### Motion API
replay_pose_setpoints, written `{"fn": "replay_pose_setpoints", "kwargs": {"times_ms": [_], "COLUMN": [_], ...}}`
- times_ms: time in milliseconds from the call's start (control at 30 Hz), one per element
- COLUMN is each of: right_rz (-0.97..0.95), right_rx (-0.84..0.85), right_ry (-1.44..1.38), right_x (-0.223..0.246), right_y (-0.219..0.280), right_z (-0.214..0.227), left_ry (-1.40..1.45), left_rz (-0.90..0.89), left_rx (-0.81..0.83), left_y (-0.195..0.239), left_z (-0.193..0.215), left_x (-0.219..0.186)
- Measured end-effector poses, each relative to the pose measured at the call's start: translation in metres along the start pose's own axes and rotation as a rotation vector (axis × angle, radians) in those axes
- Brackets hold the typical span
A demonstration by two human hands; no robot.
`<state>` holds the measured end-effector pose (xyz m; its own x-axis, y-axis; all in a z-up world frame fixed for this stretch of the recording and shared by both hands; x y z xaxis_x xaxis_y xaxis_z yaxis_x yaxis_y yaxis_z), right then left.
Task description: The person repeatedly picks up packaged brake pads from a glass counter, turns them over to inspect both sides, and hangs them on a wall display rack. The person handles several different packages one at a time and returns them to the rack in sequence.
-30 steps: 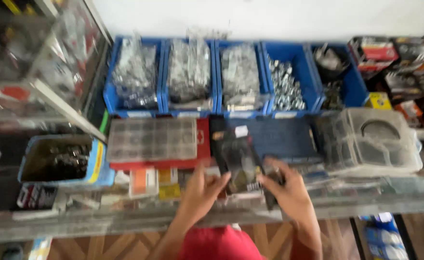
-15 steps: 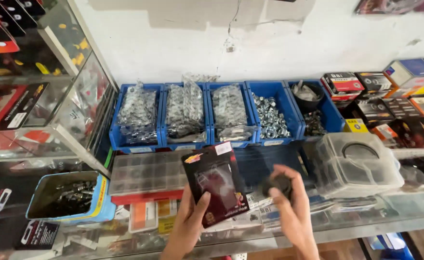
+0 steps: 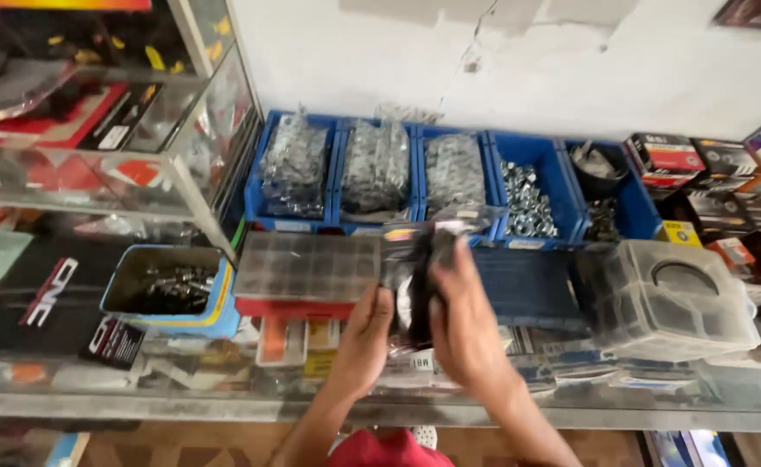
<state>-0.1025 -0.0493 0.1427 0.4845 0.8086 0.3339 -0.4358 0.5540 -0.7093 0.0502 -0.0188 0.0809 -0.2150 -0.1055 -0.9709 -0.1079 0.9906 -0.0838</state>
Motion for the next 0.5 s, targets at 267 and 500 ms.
{"fn": "replay_pose_setpoints", "kwargs": {"times_ms": [267,500], "right_rz": [0.179,0.166], "right_rx": [0.039,0.024], "right_ry": [0.090,0.045], "right_x": [0.020,0.035], "right_y": [-0.018,0.010], "right_z": [-0.020,-0.024], "left_ry": [0.339,0.779], "left_rz": [0.378,0.355], "left_rx": [0.054,-0.004], "left_y": [-0.008,-0.008], "left_z": [-0.018,-0.002], "left_x": [-0.025,-0.035]}}
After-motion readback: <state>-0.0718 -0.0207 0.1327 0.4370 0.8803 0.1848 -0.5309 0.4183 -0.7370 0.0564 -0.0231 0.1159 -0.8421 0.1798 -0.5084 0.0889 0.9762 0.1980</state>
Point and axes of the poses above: each hand's wrist, its own y-axis away from the middle knuckle, its own z-axis out of the back of the hand, x = y × z, the point moved 1 cm from there along -y, towards the middle knuckle, and after that the axes turned 1 degree about -z, right-handed, at the moved point
